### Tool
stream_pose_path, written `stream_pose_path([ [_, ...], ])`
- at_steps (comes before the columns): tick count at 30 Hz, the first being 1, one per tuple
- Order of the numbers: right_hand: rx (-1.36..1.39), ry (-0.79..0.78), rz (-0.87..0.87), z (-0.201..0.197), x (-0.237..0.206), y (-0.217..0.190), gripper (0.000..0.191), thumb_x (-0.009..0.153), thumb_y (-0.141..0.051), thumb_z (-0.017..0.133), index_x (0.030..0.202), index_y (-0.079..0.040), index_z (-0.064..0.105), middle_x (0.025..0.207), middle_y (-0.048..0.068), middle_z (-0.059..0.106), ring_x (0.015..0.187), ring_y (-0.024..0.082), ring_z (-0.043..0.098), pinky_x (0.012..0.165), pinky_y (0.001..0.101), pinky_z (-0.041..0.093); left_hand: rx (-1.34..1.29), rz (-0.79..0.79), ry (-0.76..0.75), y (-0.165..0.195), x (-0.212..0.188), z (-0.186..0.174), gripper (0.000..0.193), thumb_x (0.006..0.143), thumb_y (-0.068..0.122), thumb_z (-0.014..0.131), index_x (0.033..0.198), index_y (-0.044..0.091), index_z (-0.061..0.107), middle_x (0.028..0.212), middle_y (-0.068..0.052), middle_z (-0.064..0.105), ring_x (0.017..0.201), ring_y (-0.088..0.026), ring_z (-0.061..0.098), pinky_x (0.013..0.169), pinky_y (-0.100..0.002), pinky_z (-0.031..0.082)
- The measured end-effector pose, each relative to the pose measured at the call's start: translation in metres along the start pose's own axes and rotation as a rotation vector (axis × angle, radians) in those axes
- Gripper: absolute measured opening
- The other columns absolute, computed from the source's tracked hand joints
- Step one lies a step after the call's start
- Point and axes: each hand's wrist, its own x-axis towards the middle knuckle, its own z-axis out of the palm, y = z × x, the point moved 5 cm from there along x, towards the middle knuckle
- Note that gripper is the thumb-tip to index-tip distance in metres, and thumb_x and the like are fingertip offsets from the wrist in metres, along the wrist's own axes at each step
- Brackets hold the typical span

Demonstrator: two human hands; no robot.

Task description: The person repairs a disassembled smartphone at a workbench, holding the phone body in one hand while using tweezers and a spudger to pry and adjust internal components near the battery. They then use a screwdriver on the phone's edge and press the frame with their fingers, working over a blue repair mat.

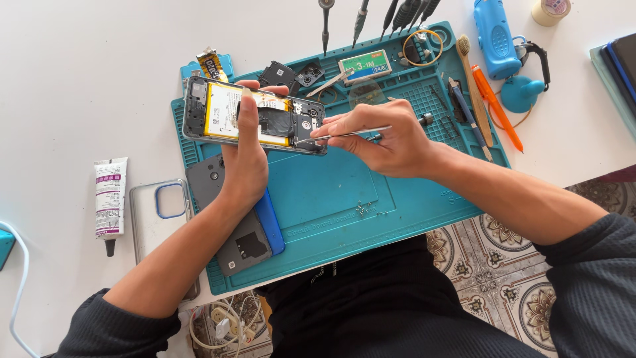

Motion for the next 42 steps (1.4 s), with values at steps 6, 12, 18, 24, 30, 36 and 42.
stream_pose_path([
  [6, 0.02, 0.018, 0.061, -0.002, -0.001, 0.003, 0.005, 0.099, 0.0, 0.071, 0.104, -0.001, 0.069, 0.108, 0.016, 0.078, 0.108, 0.025, 0.078, 0.101, 0.0388, 0.064, -0.028, -0.013, 0.01, 0.0, 0.0, 0.0, 0.038, 0.113, 0.037, 0.043, 0.135, 0.006, 0.039, 0.131, -0.019, 0.065, 0.117, -0.018, 0.068, 0.099, -0.032, 0.062],
  [12, 0.231, -0.296, 0.173, -0.019, 0.009, 0.004, 0.004, 0.097, -0.003, 0.071, 0.095, -0.003, 0.068, 0.096, 0.011, 0.08, 0.089, 0.017, 0.081, 0.084, 0.0303, 0.068, -0.044, -0.004, 0.023, -0.003, 0.0, -0.004, 0.038, 0.114, 0.037, 0.044, 0.134, 0.006, 0.041, 0.129, -0.019, 0.066, 0.113, -0.017, 0.068, 0.1, -0.032, 0.061],
  [18, 0.22, -0.755, 0.355, -0.014, -0.004, 0.002, 0.009, 0.09, -0.012, 0.072, 0.089, -0.004, 0.074, 0.086, 0.005, 0.083, 0.072, 0.013, 0.083, 0.069, 0.0262, 0.067, -0.005, -0.013, 0.006, -0.006, -0.002, -0.007, 0.038, 0.114, 0.039, 0.044, 0.135, 0.007, 0.043, 0.129, -0.018, 0.068, 0.111, -0.016, 0.068, 0.099, -0.031, 0.06],
  [24, 0.159, -0.813, 0.436, -0.009, -0.004, 0.004, 0.012, 0.088, -0.018, 0.073, 0.09, -0.006, 0.075, 0.085, 0.002, 0.082, 0.068, 0.013, 0.08, 0.071, 0.0249, 0.065, -0.007, -0.04, -0.039, -0.003, -0.001, -0.002, 0.036, 0.113, 0.038, 0.046, 0.133, 0.008, 0.045, 0.128, -0.018, 0.069, 0.112, -0.017, 0.07, 0.099, -0.032, 0.062],
  [30, 0.124, -0.7, 0.451, -0.028, -0.001, 0.01, 0.011, 0.083, -0.015, 0.078, 0.09, -0.006, 0.078, 0.081, 0.001, 0.082, 0.073, 0.009, 0.081, 0.066, 0.0247, 0.062, -0.074, -0.037, -0.117, 0.002, 0.001, 0.002, 0.049, 0.111, 0.048, 0.048, 0.137, 0.006, 0.047, 0.129, -0.021, 0.068, 0.114, -0.021, 0.071, 0.1, -0.035, 0.063],
  [36, 0.237, -0.218, 0.411, -0.054, 0.007, 0.021, 0.012, 0.095, -0.011, 0.073, 0.101, -0.002, 0.071, 0.087, 0.004, 0.074, 0.073, 0.007, 0.073, 0.065, 0.0213, 0.061, -0.256, 0.008, -0.198, 0.011, 0.003, 0.004, 0.076, 0.103, 0.068, 0.046, 0.14, 0.002, 0.047, 0.124, -0.026, 0.067, 0.107, -0.027, 0.073, 0.092, -0.039, 0.064],
  [42, 0.15, 0.041, 0.478, -0.071, 0.001, 0.042, 0.02, 0.106, -0.015, 0.067, 0.09, -0.003, 0.066, 0.071, 0.001, 0.066, 0.061, 0.005, 0.063, 0.052, 0.0195, 0.047, -0.288, 0.122, -0.223, 0.022, 0.001, 0.009, 0.087, 0.101, 0.076, 0.043, 0.134, -0.004, 0.054, 0.118, -0.025, 0.067, 0.104, -0.028, 0.071, 0.083, -0.039, 0.064],
])
